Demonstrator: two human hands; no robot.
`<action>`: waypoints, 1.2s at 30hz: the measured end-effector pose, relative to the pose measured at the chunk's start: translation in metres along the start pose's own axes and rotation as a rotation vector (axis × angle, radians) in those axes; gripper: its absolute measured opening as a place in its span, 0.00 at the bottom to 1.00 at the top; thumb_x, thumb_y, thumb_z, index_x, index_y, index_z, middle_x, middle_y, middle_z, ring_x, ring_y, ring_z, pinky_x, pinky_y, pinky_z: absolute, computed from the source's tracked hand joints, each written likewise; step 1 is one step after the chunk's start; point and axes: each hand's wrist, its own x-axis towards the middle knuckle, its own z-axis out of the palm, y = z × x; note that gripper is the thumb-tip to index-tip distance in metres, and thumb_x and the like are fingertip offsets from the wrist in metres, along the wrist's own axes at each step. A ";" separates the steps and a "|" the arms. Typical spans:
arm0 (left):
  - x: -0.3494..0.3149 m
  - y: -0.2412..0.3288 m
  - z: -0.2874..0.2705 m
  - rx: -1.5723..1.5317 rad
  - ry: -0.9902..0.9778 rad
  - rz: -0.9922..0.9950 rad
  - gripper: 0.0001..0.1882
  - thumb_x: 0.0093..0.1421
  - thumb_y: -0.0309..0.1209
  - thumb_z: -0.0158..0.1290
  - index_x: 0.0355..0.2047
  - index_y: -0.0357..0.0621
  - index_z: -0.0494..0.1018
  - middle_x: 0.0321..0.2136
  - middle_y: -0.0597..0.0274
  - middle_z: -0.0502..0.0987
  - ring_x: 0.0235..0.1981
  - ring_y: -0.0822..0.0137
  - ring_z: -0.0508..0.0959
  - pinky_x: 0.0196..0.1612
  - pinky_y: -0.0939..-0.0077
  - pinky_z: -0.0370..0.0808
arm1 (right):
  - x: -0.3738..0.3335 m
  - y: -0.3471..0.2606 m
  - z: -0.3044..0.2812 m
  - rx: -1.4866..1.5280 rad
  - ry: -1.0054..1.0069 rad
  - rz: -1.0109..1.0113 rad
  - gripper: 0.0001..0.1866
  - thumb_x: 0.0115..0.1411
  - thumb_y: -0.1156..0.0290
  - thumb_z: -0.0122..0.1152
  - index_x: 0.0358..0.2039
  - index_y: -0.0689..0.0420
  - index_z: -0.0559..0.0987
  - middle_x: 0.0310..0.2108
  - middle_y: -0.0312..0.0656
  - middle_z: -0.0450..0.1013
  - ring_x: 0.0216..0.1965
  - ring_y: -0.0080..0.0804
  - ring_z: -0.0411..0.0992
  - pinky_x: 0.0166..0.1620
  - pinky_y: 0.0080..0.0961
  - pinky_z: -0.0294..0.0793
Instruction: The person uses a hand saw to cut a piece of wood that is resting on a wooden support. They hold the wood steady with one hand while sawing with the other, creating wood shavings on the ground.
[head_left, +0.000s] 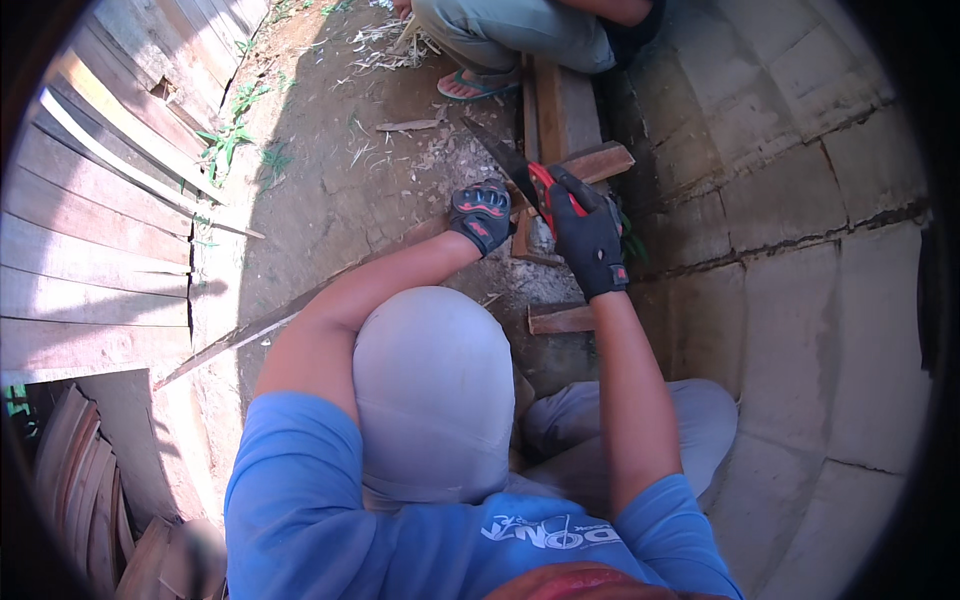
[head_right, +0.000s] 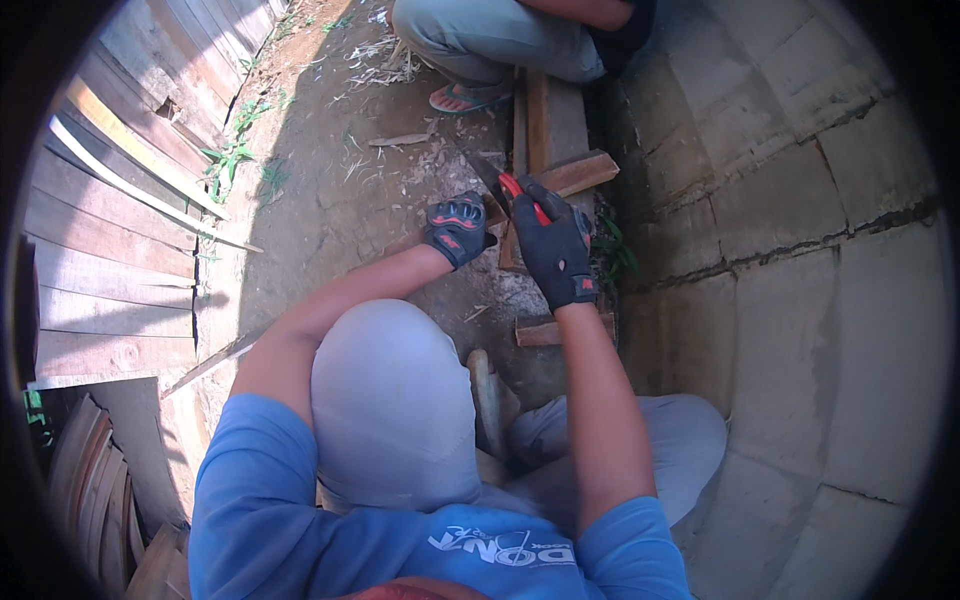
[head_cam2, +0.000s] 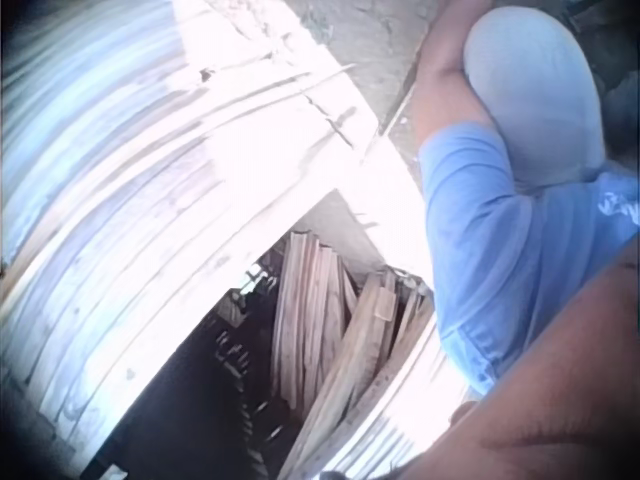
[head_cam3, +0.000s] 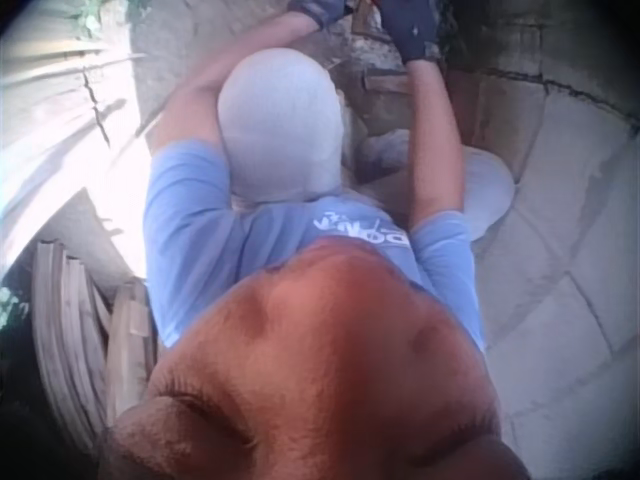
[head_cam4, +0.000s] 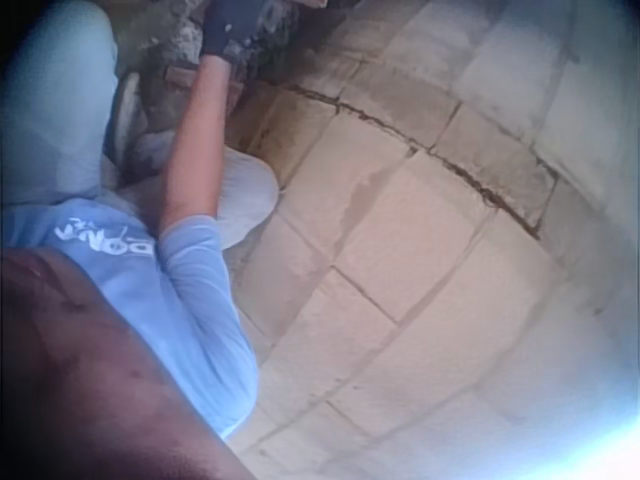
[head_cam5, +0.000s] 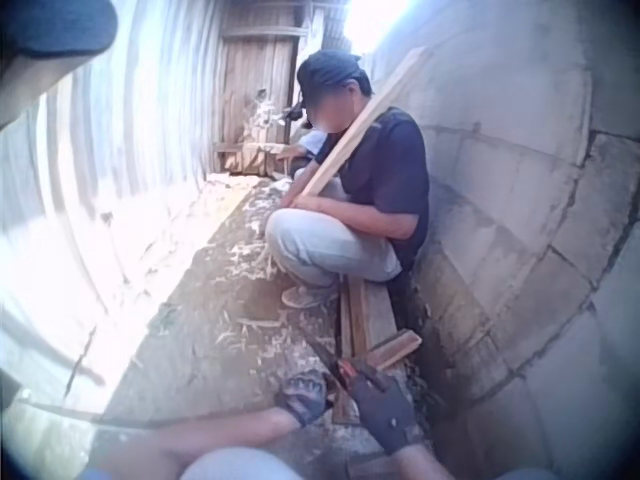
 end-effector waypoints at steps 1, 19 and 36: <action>0.002 0.000 0.004 0.004 0.030 0.001 0.26 0.55 0.48 0.67 0.45 0.41 0.79 0.43 0.45 0.84 0.44 0.45 0.85 0.47 0.47 0.80 | 0.001 0.000 -0.002 -0.004 -0.001 0.002 0.20 0.69 0.59 0.62 0.56 0.56 0.85 0.51 0.52 0.84 0.54 0.44 0.82 0.59 0.35 0.77; 0.037 -0.027 -0.065 -0.076 -0.401 0.051 0.26 0.49 0.46 0.62 0.41 0.39 0.86 0.43 0.39 0.85 0.45 0.45 0.87 0.49 0.54 0.83 | -0.039 -0.005 -0.035 -0.069 -0.081 -0.107 0.20 0.72 0.62 0.60 0.61 0.52 0.82 0.55 0.54 0.81 0.57 0.48 0.80 0.59 0.38 0.76; 0.045 -0.041 -0.069 -0.176 -0.528 0.028 0.21 0.53 0.47 0.61 0.37 0.43 0.89 0.27 0.59 0.88 0.33 0.62 0.89 0.44 0.63 0.84 | -0.228 -0.093 -0.189 -0.184 -0.031 0.077 0.21 0.69 0.72 0.59 0.60 0.64 0.82 0.43 0.48 0.85 0.40 0.31 0.83 0.48 0.30 0.81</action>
